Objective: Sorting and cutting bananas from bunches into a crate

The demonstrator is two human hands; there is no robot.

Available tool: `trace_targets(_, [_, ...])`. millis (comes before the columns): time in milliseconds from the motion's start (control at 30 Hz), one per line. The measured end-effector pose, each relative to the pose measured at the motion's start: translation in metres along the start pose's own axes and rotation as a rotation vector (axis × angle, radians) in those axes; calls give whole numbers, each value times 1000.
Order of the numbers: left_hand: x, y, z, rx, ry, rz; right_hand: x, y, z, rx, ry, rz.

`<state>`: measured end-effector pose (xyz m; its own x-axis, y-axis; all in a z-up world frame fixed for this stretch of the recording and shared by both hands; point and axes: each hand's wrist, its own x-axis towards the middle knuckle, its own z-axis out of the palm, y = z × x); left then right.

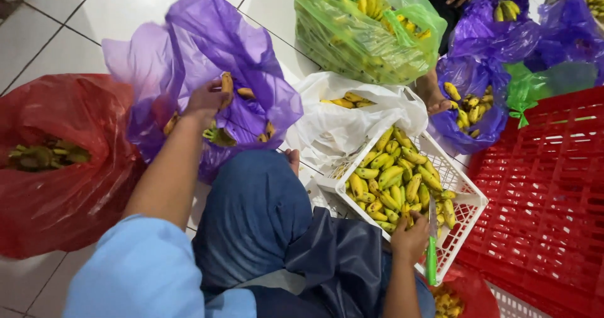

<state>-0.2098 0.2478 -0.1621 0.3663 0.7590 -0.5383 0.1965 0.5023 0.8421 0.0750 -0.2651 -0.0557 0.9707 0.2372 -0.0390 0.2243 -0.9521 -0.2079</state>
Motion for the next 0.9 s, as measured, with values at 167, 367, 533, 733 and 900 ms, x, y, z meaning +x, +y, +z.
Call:
trace_targets(167, [-31, 7, -16, -569, -365, 51, -8, -25, -20, 9, -63, 95])
trace_targets(367, [-31, 2, -12, -463, -260, 110, -8, -20, -17, 12, -64, 98])
trace_targets(533, [-24, 14, 8, -277, -159, 101, -5, -12, -11, 20, -41, 74])
trace_targets(733, [1, 32, 60, 523, 84, 301, 8, 28, 23, 5, 97, -98])
trace_targets(900, [63, -11, 77, 1072, 140, 214, 7, 27, 24, -11, 108, -84])
